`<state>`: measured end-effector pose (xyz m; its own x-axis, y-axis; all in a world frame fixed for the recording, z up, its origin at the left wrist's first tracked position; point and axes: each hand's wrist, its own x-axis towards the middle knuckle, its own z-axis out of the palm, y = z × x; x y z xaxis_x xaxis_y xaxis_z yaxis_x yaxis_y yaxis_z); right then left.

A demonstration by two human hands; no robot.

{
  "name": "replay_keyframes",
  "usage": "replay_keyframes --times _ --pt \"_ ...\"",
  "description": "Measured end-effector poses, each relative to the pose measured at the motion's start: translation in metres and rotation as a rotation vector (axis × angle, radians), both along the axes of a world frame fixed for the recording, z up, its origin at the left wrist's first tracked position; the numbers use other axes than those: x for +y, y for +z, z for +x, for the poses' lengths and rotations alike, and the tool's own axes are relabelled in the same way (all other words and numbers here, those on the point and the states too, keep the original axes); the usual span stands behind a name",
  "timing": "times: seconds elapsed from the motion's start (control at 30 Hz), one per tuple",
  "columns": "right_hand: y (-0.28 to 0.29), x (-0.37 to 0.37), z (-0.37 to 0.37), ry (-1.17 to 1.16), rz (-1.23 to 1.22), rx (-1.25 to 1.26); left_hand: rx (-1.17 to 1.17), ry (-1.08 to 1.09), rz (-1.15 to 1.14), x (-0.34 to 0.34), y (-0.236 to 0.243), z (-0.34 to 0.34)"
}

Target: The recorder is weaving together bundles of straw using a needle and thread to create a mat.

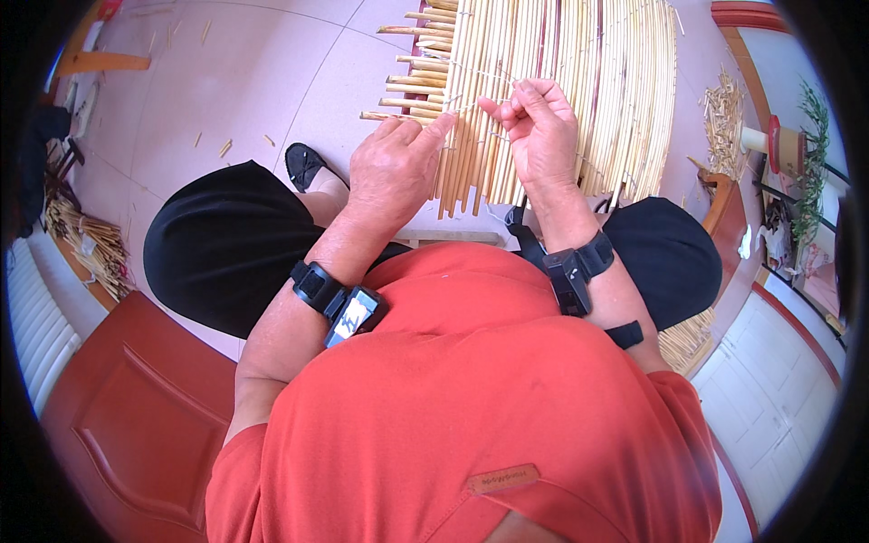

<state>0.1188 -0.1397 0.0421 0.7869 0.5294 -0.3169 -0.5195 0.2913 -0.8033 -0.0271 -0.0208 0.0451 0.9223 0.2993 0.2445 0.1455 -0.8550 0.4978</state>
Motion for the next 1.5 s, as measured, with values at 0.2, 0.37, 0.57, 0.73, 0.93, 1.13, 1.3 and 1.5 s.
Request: replay_keyframes --times 0.2,0.37,0.57,0.73,0.93,1.13,1.3,1.5 --pt "0.0 -0.001 0.0 0.015 0.004 -0.015 0.074 0.042 0.039 -0.002 0.003 0.003" --pt "-0.002 0.0 0.001 0.023 0.029 -0.034 0.092 0.04 0.027 -0.002 0.005 0.007" --pt "-0.001 0.0 0.001 0.025 0.025 -0.029 0.214 0.067 0.009 -0.001 0.007 0.011" --pt "-0.004 -0.001 0.002 0.028 0.034 -0.046 0.148 0.136 -0.039 -0.002 0.0 0.01" --pt "-0.006 0.0 0.002 -0.022 -0.04 0.007 0.134 0.1 -0.097 0.001 -0.003 0.009" --pt "-0.011 0.009 -0.002 0.043 -0.086 -0.013 0.185 0.172 -0.108 0.006 -0.002 0.011" --pt "-0.009 0.007 -0.002 0.058 -0.023 -0.03 0.192 0.184 -0.144 0.006 -0.007 0.009" --pt "-0.002 0.007 -0.002 0.052 -0.049 -0.023 0.179 0.2 -0.196 0.006 -0.008 0.011"
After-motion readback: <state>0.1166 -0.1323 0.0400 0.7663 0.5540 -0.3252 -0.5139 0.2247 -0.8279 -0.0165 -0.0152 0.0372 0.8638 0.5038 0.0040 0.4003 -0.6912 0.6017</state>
